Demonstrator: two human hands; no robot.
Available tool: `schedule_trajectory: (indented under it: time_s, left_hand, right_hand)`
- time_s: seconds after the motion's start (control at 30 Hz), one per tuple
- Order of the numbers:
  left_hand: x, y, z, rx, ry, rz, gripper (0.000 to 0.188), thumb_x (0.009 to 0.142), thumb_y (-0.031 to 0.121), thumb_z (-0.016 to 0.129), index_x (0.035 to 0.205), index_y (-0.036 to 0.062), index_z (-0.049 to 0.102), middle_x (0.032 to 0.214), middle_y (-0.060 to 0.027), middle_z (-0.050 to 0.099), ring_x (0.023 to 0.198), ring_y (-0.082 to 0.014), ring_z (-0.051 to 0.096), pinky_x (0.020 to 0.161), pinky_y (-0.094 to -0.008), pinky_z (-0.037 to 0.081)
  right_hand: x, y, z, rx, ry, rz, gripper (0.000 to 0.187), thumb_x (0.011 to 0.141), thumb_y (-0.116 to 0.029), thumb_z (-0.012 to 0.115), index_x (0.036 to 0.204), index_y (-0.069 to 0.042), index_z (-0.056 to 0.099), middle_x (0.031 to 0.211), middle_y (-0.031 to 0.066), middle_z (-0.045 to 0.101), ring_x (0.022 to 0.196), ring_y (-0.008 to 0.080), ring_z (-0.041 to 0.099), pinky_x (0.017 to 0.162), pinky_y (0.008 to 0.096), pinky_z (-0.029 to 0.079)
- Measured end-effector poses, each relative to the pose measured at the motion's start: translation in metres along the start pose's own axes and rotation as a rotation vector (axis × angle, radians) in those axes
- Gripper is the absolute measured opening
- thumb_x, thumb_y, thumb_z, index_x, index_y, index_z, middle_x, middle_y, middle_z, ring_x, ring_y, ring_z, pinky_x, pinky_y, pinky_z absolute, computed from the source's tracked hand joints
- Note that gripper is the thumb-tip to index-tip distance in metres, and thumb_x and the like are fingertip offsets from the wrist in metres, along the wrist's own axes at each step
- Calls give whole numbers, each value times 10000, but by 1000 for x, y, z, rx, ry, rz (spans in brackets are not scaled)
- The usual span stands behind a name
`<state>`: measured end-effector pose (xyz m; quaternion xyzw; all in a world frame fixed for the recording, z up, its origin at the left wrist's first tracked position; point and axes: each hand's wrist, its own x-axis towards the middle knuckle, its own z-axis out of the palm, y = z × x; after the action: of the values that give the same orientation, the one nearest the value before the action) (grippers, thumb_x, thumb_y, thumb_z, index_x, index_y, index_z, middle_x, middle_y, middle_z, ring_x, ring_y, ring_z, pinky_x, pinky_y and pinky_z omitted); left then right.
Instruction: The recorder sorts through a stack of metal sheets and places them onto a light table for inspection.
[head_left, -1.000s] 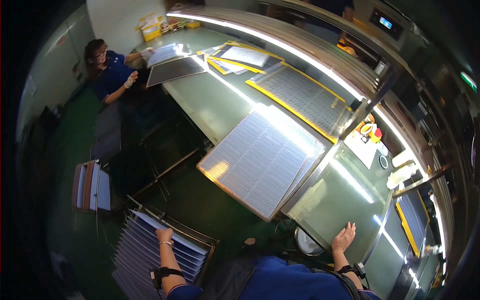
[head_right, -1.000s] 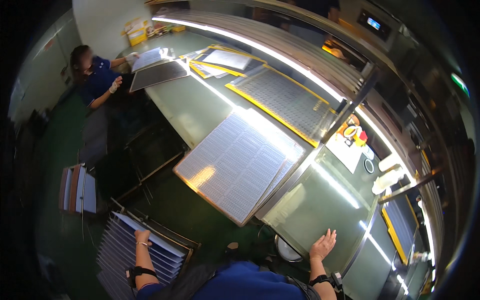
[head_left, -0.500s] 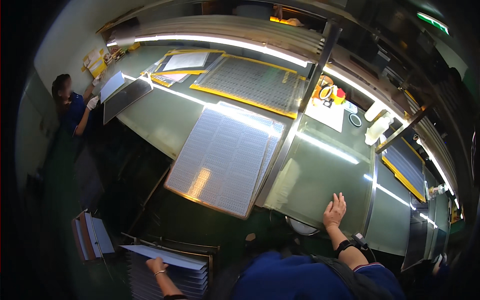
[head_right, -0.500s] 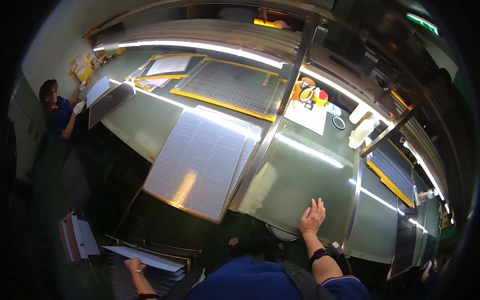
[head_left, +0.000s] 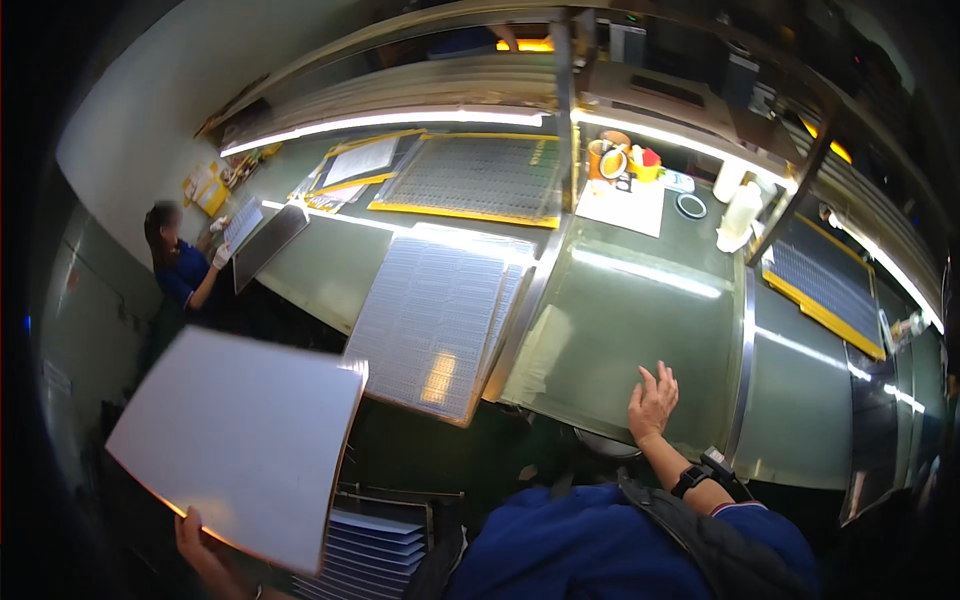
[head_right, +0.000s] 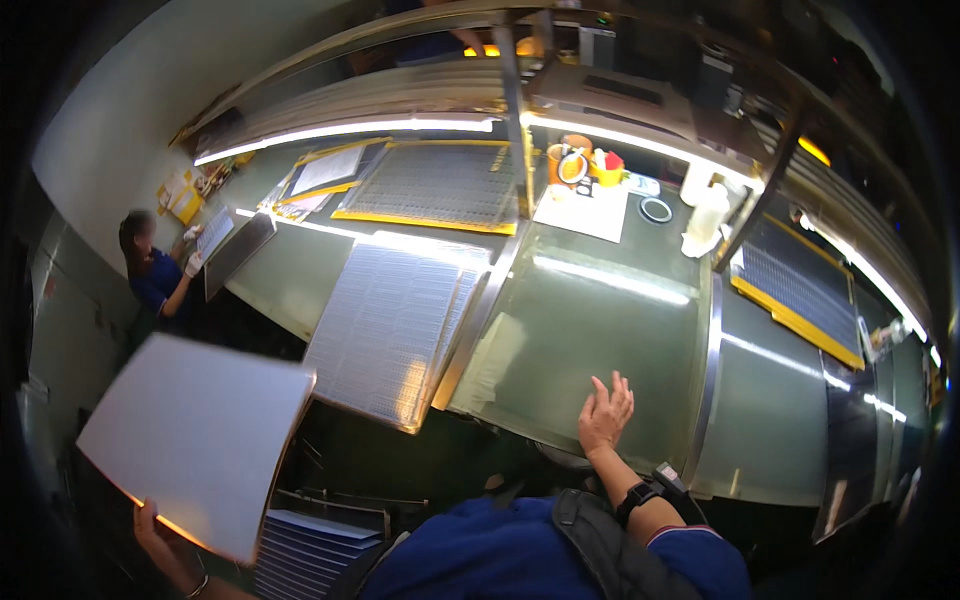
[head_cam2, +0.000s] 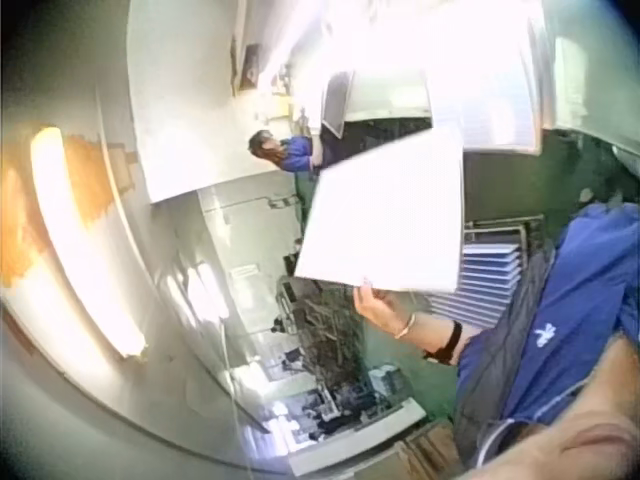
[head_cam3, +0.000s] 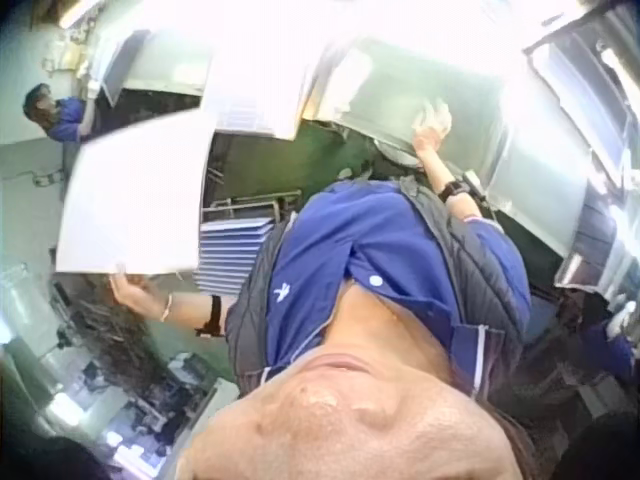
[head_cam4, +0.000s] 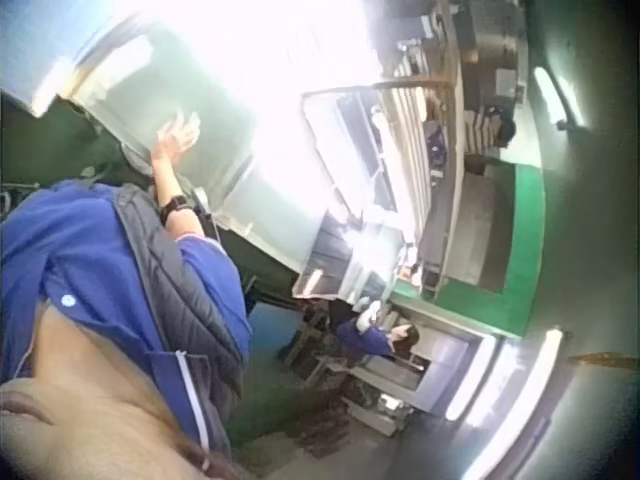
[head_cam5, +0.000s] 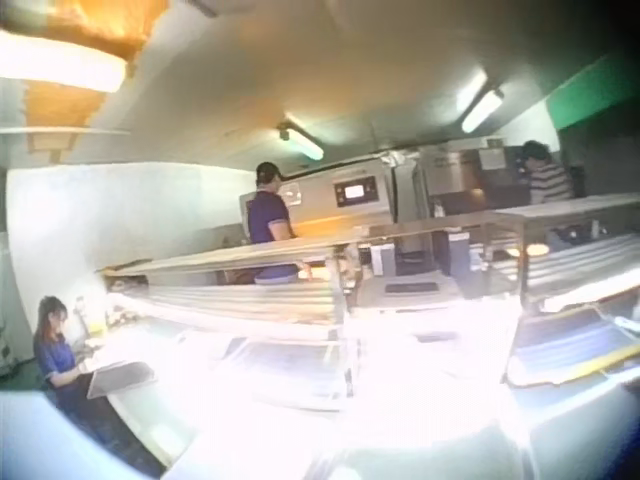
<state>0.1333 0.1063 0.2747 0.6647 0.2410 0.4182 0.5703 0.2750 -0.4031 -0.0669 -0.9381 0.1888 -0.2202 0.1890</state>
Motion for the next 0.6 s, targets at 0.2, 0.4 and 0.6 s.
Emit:
schedule_trajectory:
  time_s: [0.2, 0.4, 0.6]
  left_hand:
    - [-85, -89, 181, -477, -748, -329, 358, 763, 38, 549, 1111, -21, 491, 1002, -133, 579, 915, -249, 599, 814, -456, 524]
    - [-232, -126, 332, -689, -1025, -788, 90, 818, -4, 525, 844, -37, 605, 841, -113, 629, 825, -209, 626, 790, -347, 541]
    - [-309, -144, 376, -596, -1179, -999, 109, 801, -43, 536, 899, -32, 583, 840, -124, 629, 793, -226, 638, 757, -368, 562]
  right_hand:
    - [-16, 0, -36, 923, -276, 49, 325, 775, 19, 522, 1091, -51, 544, 1090, 130, 565, 971, 239, 573, 845, 317, 455]
    - [-36, 14, -89, 1163, -640, 1, 267, 837, -35, 531, 1104, -30, 535, 999, 102, 618, 923, 165, 596, 804, 289, 477]
    - [-39, 79, -106, 1186, -558, 276, 286, 852, -40, 547, 1134, -9, 515, 1051, 85, 595, 956, 142, 565, 864, 277, 445]
